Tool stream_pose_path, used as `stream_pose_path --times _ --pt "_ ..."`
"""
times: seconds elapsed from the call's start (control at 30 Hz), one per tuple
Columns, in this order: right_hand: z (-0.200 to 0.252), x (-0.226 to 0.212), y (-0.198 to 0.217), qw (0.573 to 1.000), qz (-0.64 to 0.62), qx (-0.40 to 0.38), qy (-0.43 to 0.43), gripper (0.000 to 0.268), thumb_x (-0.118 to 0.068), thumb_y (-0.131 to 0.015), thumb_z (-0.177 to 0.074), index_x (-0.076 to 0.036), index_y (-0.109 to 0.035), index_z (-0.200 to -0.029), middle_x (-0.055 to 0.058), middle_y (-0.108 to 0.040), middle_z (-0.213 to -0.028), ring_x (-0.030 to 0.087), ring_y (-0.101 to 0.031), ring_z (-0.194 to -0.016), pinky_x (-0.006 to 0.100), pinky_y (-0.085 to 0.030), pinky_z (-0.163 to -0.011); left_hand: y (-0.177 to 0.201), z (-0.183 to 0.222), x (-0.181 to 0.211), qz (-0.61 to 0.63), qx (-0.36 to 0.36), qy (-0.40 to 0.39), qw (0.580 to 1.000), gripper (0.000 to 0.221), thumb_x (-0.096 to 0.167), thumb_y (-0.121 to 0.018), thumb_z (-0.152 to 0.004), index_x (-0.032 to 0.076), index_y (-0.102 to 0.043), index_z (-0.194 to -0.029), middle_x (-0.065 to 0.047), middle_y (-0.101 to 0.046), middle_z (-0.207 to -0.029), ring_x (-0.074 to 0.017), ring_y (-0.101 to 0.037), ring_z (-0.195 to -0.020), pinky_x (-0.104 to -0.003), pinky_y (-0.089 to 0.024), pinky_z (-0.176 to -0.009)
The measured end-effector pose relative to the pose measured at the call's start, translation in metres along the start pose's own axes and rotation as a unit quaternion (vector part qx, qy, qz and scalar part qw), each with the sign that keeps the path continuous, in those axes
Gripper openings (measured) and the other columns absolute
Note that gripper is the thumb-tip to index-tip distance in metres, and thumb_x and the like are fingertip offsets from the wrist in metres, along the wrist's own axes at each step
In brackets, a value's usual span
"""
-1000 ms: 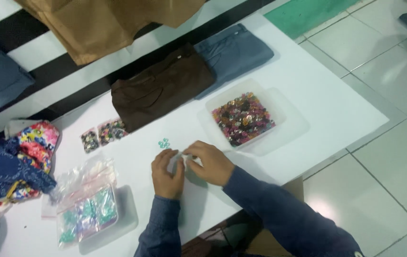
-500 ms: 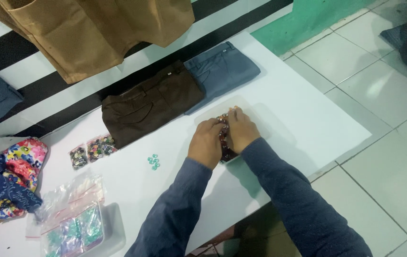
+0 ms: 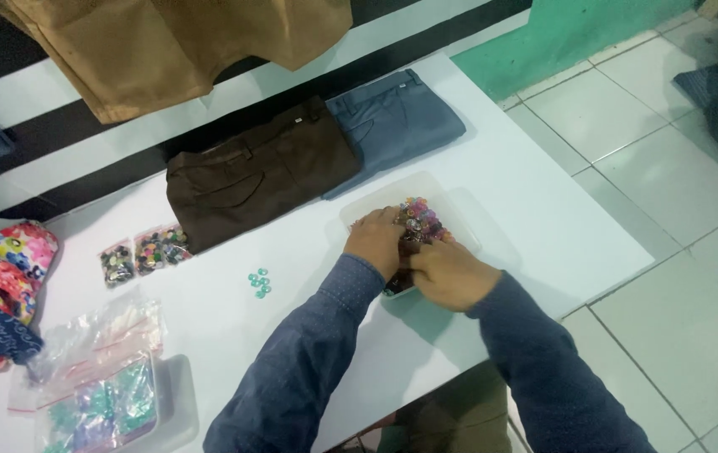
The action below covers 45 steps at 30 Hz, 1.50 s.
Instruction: Sorting and picking small buttons and beads from containers on a table.
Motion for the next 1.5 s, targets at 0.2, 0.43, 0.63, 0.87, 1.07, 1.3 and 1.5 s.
stream_pose_path --times 0.2,0.43,0.63,0.87,1.07,1.3,1.5 --pt "0.009 0.016 0.059 0.98 -0.133 0.019 -0.145 0.042 -0.011 -0.043 -0.095 -0.012 -0.071 -0.127 0.019 -0.067 -0.129 0.044 -0.066 -0.113 0.051 -0.055 -0.089 0.008 0.035 0.014 -0.063 -0.014 -0.005 0.998 0.027 0.003 -0.054 -0.086 0.01 -0.079 -0.096 -0.011 -0.075 -0.097 -0.031 -0.068 -0.103 -0.057 -0.022 -0.12" --pt "-0.048 0.042 0.044 0.985 -0.033 0.083 -0.146 0.035 -0.013 -0.05 -0.099 -0.014 -0.068 -0.13 0.01 -0.07 -0.117 0.034 -0.07 -0.106 0.043 -0.059 -0.08 0.052 0.063 0.008 -0.018 0.005 0.034 0.999 0.033 -0.001 -0.053 -0.088 0.013 -0.08 -0.1 -0.006 -0.076 -0.109 -0.0269 -0.066 -0.111 -0.063 -0.002 -0.124" --pt "-0.07 0.033 0.031 0.983 0.043 0.057 -0.17 0.022 -0.016 -0.063 -0.093 -0.011 -0.075 -0.11 0.008 -0.067 -0.096 0.029 -0.07 -0.093 0.044 -0.061 -0.075 0.063 0.06 -0.005 0.044 0.031 0.039 0.998 0.039 -0.009 -0.056 -0.085 0.007 -0.074 -0.117 -0.011 -0.07 -0.127 -0.0259 -0.061 -0.128 -0.05 -0.008 -0.127" --pt "-0.057 0.06 0.013 0.982 0.047 0.002 -0.184 0.025 -0.014 -0.06 -0.093 -0.011 -0.077 -0.111 0.009 -0.072 -0.101 0.031 -0.072 -0.098 0.045 -0.062 -0.081 0.036 0.044 -0.021 0.042 0.037 0.055 0.997 0.048 -0.009 -0.055 -0.087 0.011 -0.068 -0.129 -0.009 -0.07 -0.126 -0.0246 -0.06 -0.128 -0.051 -0.009 -0.128" --pt "-0.049 0.019 0.047 0.986 0.0 0.058 -0.159 0.019 -0.009 -0.063 -0.091 -0.008 -0.075 -0.106 0.013 -0.07 -0.101 0.036 -0.071 -0.098 0.048 -0.061 -0.079 0.031 0.042 -0.022 0.018 0.109 0.055 0.992 0.036 -0.003 -0.059 -0.087 0.013 -0.074 -0.117 -0.007 -0.074 -0.103 -0.026 -0.067 -0.109 -0.054 -0.019 -0.124" --pt "-0.058 -0.008 0.027 0.991 0.016 0.066 -0.112 0.02 -0.007 -0.057 -0.092 -0.003 -0.072 -0.105 0.017 -0.071 -0.096 0.037 -0.072 -0.091 0.049 -0.06 -0.075 0.037 0.047 -0.034 0.023 0.169 0.066 0.983 0.035 0.001 -0.062 -0.086 0.013 -0.074 -0.116 -0.006 -0.074 -0.099 -0.0242 -0.064 -0.108 -0.054 -0.016 -0.123" --pt "-0.042 0.019 0.063 0.977 0.08 0.109 -0.164 0.018 -0.01 -0.059 -0.095 -0.01 -0.074 -0.106 0.011 -0.07 -0.091 0.033 -0.073 -0.084 0.044 -0.061 -0.07 0.036 0.044 -0.03 0.036 0.201 0.066 0.977 0.03 0.004 -0.064 -0.087 0.013 -0.075 -0.113 -0.007 -0.076 -0.098 -0.0242 -0.065 -0.107 -0.056 -0.017 -0.122"
Point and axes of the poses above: each hand's wrist, its own z-axis away from the middle knuckle, its own y-axis out of the back of the hand, x = y × z, the point moved 9 cm from there along -z, towards the middle knuckle
